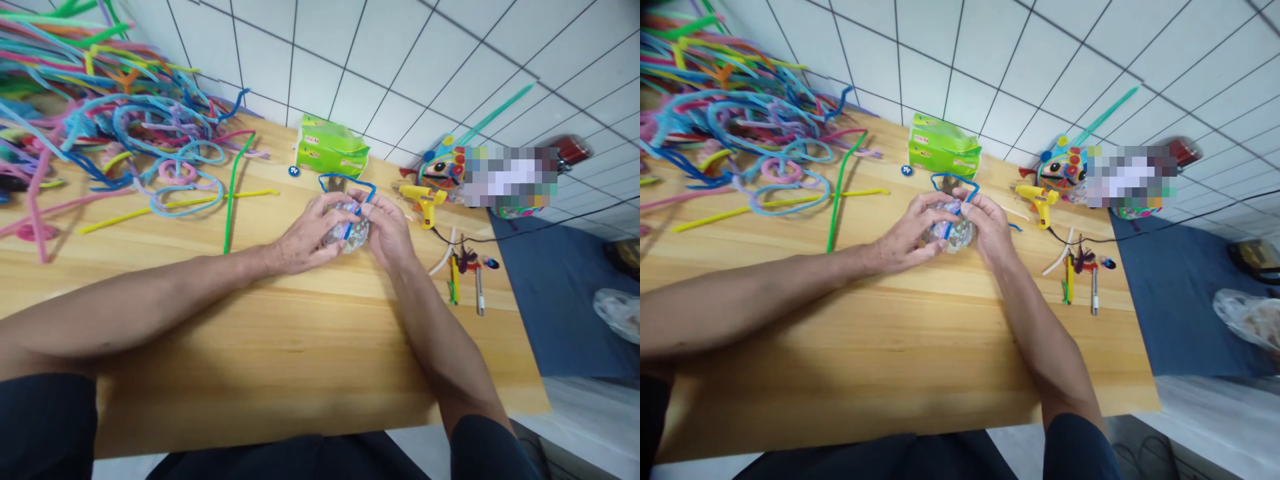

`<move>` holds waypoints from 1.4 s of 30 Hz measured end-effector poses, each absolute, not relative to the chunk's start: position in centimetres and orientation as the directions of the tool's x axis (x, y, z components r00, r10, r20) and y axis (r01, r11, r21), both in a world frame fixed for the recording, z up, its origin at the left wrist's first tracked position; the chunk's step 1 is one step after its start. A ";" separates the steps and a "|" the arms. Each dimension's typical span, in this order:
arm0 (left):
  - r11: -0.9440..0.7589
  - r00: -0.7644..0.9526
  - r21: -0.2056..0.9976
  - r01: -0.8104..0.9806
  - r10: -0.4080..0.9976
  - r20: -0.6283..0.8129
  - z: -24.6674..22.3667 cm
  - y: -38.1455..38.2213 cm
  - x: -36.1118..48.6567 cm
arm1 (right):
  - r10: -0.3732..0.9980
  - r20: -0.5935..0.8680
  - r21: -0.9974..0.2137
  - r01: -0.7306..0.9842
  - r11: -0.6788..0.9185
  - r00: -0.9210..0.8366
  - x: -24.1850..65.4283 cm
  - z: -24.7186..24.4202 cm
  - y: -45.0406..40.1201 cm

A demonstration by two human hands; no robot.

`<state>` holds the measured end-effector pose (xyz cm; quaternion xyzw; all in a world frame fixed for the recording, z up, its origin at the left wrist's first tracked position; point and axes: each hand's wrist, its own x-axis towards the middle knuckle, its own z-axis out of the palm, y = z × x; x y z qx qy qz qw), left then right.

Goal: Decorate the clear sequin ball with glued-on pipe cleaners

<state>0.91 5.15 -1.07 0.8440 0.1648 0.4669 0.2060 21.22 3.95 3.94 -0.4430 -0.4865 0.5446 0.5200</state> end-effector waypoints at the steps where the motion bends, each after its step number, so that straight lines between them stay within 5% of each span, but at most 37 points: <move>1: -0.863 0.509 0.498 0.087 0.469 0.722 -1.0 5.1 0.9 | 0.998 0.047 -0.992 -0.120 0.042 -0.041 21.1 3.8 3.9; 12: -0.862 0.522 0.498 0.095 0.469 0.712 -0.7 5.1 0.6 | 0.988 0.148 -0.989 0.015 0.149 -0.033 21.3 2.9 4.7; 31: -0.851 0.586 0.507 0.140 0.483 0.650 -0.3 4.7 0.3 | 0.980 0.146 -0.987 -0.084 0.135 -0.133 21.1 3.8 4.7; 42: -0.873 0.582 0.463 0.155 0.459 0.672 -0.6 4.5 0.4 | 0.944 0.331 -0.932 0.161 0.326 0.006 21.8 3.9 5.1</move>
